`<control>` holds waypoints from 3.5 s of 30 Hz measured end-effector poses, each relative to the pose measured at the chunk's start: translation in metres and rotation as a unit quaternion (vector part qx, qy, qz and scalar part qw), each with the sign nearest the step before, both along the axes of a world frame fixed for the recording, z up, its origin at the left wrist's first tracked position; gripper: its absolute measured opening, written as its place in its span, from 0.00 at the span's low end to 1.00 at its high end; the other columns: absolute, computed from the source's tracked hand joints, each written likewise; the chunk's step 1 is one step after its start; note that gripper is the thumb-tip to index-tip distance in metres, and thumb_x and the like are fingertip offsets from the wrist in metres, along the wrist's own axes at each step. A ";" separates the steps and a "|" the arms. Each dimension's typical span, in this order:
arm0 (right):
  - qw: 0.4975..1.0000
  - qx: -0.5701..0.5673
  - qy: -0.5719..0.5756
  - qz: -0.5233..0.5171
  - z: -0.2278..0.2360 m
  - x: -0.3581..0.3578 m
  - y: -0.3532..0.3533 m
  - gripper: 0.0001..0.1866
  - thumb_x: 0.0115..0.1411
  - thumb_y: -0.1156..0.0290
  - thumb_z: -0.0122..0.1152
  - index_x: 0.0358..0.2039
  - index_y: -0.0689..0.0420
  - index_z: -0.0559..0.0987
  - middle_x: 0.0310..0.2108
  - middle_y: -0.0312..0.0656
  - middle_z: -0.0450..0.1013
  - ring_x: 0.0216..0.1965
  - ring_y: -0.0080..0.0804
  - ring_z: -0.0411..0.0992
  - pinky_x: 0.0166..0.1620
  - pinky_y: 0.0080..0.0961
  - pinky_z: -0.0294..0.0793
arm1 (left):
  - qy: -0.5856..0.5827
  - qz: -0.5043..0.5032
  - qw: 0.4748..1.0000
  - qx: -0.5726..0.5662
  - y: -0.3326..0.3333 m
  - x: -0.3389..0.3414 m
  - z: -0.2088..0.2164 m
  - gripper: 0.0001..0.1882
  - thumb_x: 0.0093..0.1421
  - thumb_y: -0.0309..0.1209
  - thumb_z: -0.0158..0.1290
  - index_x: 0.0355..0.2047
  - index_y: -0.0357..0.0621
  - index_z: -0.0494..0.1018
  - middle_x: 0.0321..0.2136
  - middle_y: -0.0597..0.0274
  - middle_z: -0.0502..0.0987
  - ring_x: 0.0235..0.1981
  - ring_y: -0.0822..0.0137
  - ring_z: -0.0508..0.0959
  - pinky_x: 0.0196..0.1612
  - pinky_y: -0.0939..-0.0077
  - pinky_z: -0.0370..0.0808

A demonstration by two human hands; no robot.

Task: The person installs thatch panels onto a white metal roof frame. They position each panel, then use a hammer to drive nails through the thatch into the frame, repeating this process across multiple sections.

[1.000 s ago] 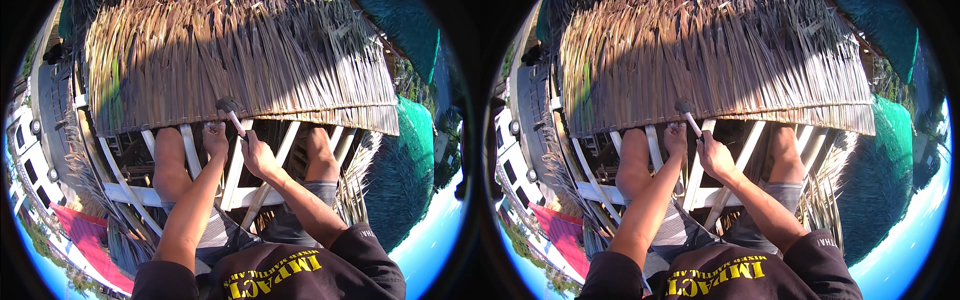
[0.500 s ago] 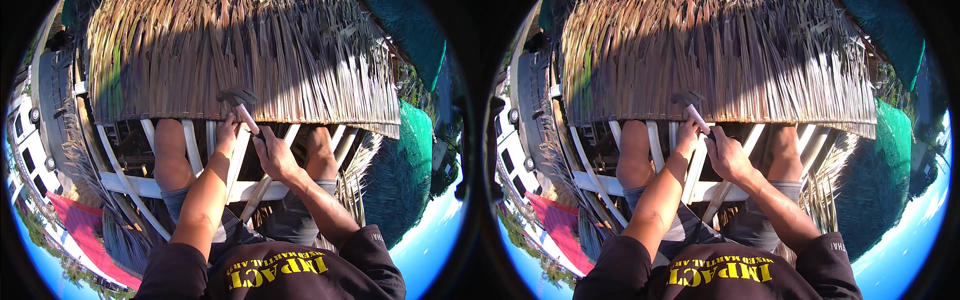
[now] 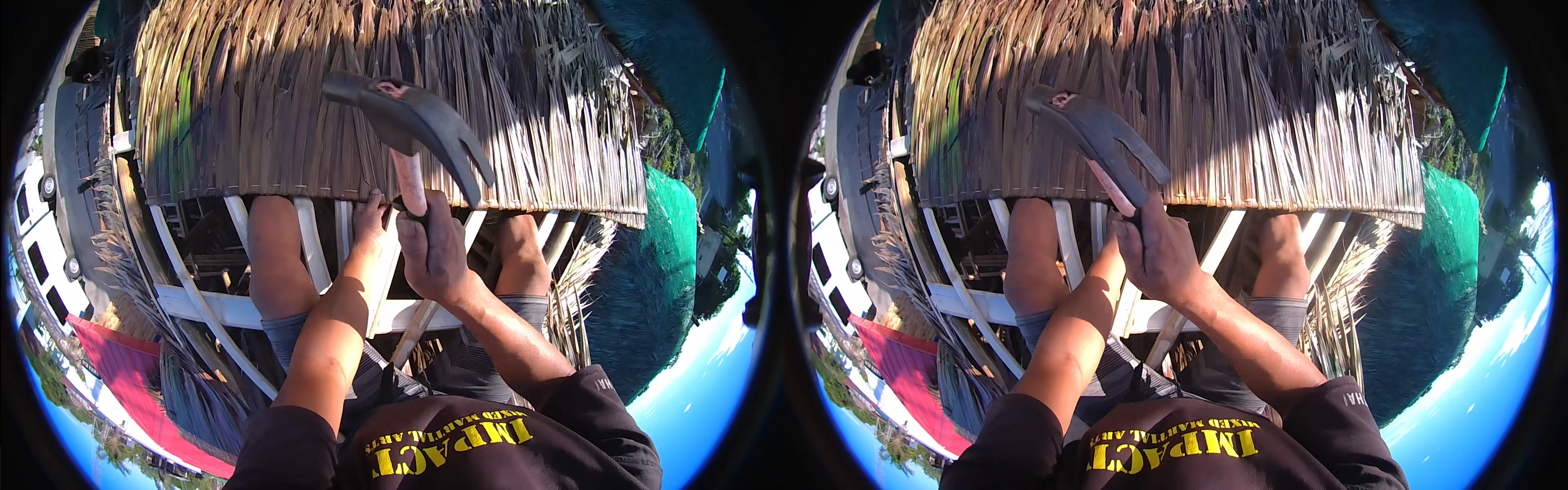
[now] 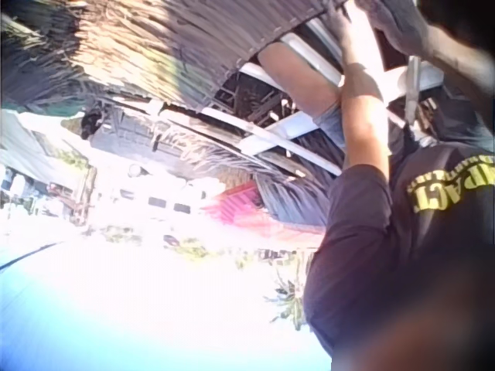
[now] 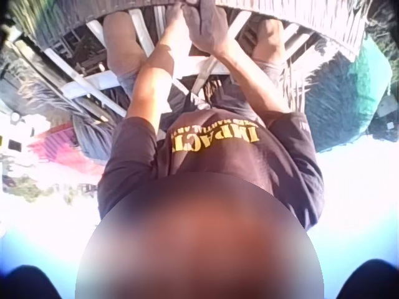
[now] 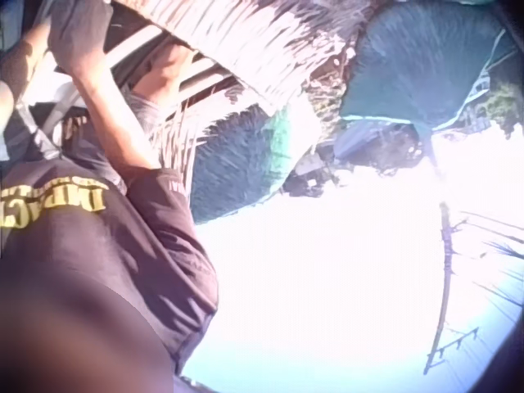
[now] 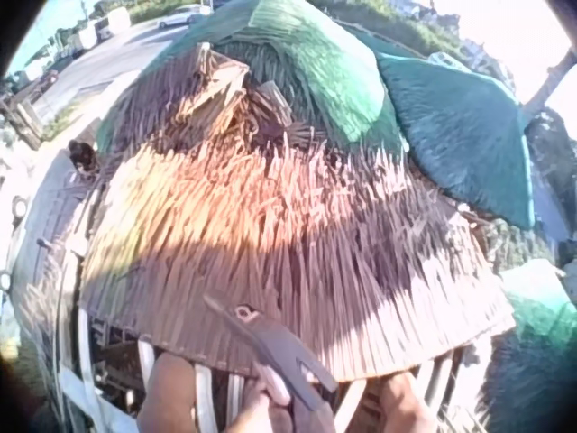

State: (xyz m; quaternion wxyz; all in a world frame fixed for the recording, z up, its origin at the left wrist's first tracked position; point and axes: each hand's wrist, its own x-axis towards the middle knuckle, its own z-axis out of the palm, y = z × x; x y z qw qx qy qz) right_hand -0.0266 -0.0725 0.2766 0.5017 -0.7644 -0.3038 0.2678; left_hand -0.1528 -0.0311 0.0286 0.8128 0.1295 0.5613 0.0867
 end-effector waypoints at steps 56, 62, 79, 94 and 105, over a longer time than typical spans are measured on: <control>0.930 -0.113 -0.106 0.334 0.246 -0.227 -0.087 0.19 0.68 0.57 0.54 0.44 0.62 0.69 0.31 0.65 0.76 0.36 0.67 0.76 0.39 0.56 0.73 | 0.048 -0.408 0.706 0.577 -0.029 -0.324 0.558 0.08 0.61 0.28 0.56 0.33 0.35 0.70 0.23 0.50 0.79 0.27 0.56 0.83 0.31 0.65 0.77; 0.925 -0.170 -0.097 0.326 0.249 -0.230 -0.075 0.20 0.68 0.54 0.54 0.45 0.61 0.70 0.33 0.65 0.76 0.37 0.67 0.76 0.40 0.56 0.73 | 0.103 -0.130 0.790 0.590 0.051 -0.322 0.437 0.04 0.62 0.22 0.56 0.33 0.37 0.71 0.23 0.59 0.79 0.24 0.69 0.82 0.29 0.72 0.77; 0.915 -0.207 -0.064 0.340 0.246 -0.239 -0.051 0.22 0.68 0.54 0.54 0.47 0.62 0.70 0.34 0.65 0.77 0.40 0.68 0.75 0.42 0.56 0.74 | 0.539 -0.186 0.681 0.460 0.076 -0.383 0.250 0.11 0.66 0.37 0.53 0.48 0.59 0.70 0.51 0.59 0.73 0.44 0.45 0.81 0.44 0.51 0.78; 0.856 -0.261 -0.078 0.439 0.331 -0.271 -0.045 0.23 0.67 0.56 0.58 0.52 0.61 0.67 0.26 0.57 0.77 0.32 0.60 0.78 0.36 0.51 0.74 | 0.558 -0.276 0.678 0.391 0.082 -0.367 0.250 0.12 0.69 0.38 0.48 0.51 0.62 0.64 0.45 0.54 0.71 0.39 0.48 0.82 0.40 0.50 0.79; 0.861 -0.162 -0.007 0.482 0.391 -0.310 -0.045 0.24 0.64 0.69 0.56 0.57 0.64 0.61 0.36 0.65 0.75 0.37 0.66 0.76 0.40 0.54 0.75 | 0.556 -0.214 0.664 0.453 0.085 -0.383 0.187 0.16 0.67 0.48 0.50 0.49 0.56 0.70 0.45 0.51 0.75 0.42 0.48 0.82 0.44 0.52 0.80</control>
